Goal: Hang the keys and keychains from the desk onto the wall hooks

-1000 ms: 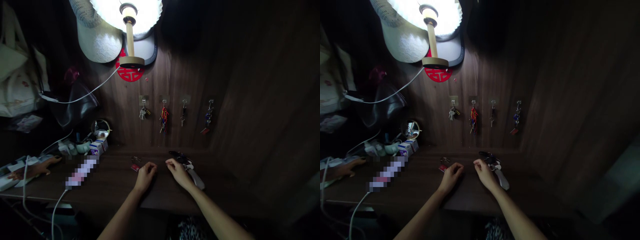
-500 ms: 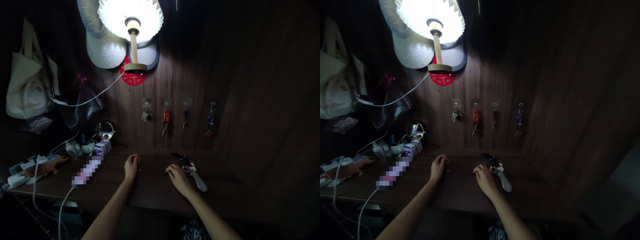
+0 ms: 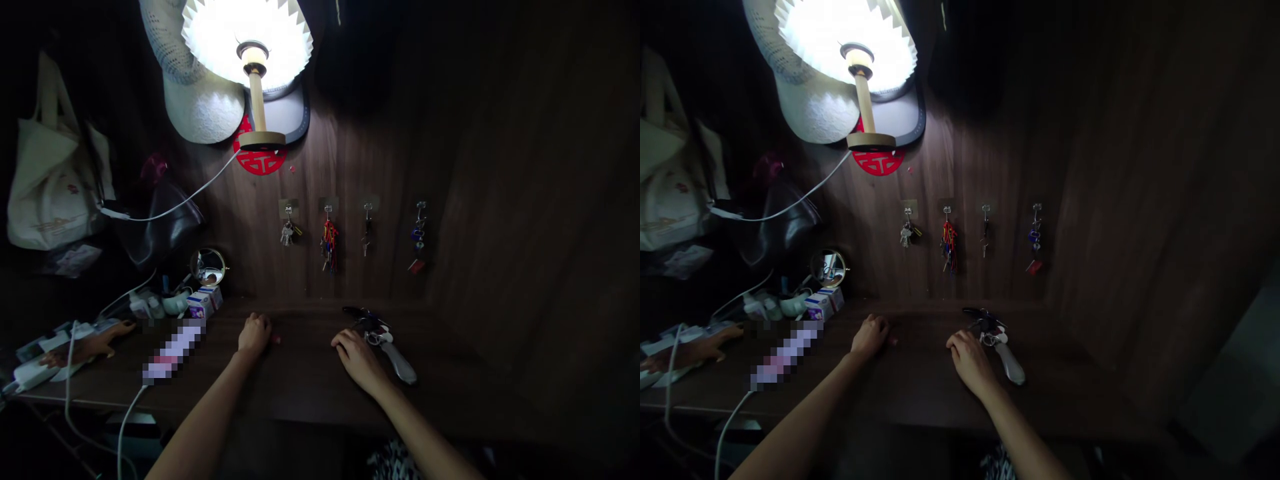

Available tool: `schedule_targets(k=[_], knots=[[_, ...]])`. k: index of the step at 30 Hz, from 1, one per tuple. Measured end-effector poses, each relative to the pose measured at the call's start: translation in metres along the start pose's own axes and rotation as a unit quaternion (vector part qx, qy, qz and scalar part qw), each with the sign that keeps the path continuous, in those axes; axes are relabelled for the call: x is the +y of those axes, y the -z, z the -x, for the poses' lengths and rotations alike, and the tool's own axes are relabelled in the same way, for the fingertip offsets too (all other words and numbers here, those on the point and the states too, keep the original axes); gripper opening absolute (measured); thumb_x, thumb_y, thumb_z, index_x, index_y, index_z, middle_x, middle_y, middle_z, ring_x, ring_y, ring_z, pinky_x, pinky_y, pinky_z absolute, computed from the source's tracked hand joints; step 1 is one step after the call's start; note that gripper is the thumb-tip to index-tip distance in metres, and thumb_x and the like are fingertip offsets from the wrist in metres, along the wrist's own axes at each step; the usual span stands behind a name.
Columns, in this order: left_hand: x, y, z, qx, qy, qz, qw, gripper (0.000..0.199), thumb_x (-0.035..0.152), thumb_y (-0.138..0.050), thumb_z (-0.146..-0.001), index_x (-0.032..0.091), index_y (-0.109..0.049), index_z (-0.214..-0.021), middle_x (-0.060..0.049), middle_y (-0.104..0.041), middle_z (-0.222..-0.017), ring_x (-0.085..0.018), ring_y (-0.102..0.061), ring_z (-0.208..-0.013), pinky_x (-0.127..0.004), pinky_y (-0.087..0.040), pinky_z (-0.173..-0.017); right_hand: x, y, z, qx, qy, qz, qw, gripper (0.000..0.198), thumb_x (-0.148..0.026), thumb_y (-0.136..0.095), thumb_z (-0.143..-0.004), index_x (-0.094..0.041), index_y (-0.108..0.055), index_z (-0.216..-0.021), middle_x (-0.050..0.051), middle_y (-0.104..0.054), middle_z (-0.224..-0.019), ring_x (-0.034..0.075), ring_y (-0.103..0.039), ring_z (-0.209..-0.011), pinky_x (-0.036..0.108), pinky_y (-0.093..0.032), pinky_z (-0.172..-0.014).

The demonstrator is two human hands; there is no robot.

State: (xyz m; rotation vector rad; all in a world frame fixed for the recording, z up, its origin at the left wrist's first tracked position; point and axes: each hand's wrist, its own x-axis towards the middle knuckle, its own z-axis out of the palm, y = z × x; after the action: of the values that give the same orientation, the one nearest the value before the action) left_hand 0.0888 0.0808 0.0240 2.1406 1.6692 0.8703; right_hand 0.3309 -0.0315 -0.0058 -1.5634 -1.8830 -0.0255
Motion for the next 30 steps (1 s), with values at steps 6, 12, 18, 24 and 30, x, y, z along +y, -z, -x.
schedule_targets(k=[6, 12, 18, 24, 30], knots=[[0.017, -0.013, 0.007, 0.022, -0.044, 0.096, 0.994, 0.017, 0.025, -0.051, -0.078, 0.018, -0.066, -0.072, -0.006, -0.064, -0.085, -0.021, -0.056, -0.092, -0.031, -0.041, -0.086, -0.004, 0.001, 0.002, 0.018, 0.011, 0.014, 1.000, 0.021, -0.008, -0.043, -0.082, -0.022, -0.059, -0.080, 0.003, -0.061, -0.086, 0.019, -0.055, -0.087, 0.033, -0.041, -0.079], [0.042, -0.035, 0.036, 0.023, -0.098, 0.222, 0.970, 0.021, 0.035, -0.050, -0.079, 0.018, -0.063, -0.076, -0.006, -0.063, -0.085, -0.019, -0.058, -0.083, -0.029, -0.044, -0.077, -0.022, 0.012, 0.005, 0.062, 0.041, 0.032, 0.997, 0.022, -0.019, -0.038, -0.090, -0.024, -0.058, -0.095, 0.005, -0.063, -0.089, 0.020, -0.057, -0.086, 0.037, -0.041, -0.080], [0.063, -0.042, 0.065, 0.002, -0.196, 0.233, 0.953, 0.015, 0.028, -0.049, -0.083, 0.020, -0.060, -0.078, -0.004, -0.060, -0.088, -0.018, -0.053, -0.088, -0.034, -0.041, -0.084, -0.024, 0.016, 0.007, 0.057, 0.071, 0.022, 0.996, 0.024, -0.025, -0.038, -0.091, -0.025, -0.059, -0.104, 0.005, -0.065, -0.091, 0.020, -0.059, -0.084, 0.035, -0.042, -0.078], [0.068, -0.039, 0.074, -0.019, -0.247, 0.206, 0.947, 0.016, 0.027, -0.045, -0.087, 0.020, -0.059, -0.083, -0.004, -0.058, -0.090, -0.018, -0.051, -0.089, -0.033, -0.040, -0.084, -0.020, 0.014, 0.008, 0.045, 0.094, 0.021, 0.994, 0.024, -0.026, -0.038, -0.092, -0.025, -0.060, -0.102, 0.005, -0.065, -0.091, 0.019, -0.059, -0.083, 0.033, -0.042, -0.076], [0.069, -0.034, 0.075, -0.017, -0.248, 0.204, 0.947, 0.020, 0.029, -0.043, -0.089, 0.021, -0.060, -0.087, -0.005, -0.059, -0.093, -0.019, -0.051, -0.092, -0.035, -0.040, -0.086, -0.022, 0.015, 0.008, 0.031, 0.096, -0.001, 0.995, 0.022, -0.024, -0.039, -0.091, -0.024, -0.060, -0.086, 0.003, -0.064, -0.080, 0.018, -0.059, -0.075, 0.032, -0.041, -0.073]])
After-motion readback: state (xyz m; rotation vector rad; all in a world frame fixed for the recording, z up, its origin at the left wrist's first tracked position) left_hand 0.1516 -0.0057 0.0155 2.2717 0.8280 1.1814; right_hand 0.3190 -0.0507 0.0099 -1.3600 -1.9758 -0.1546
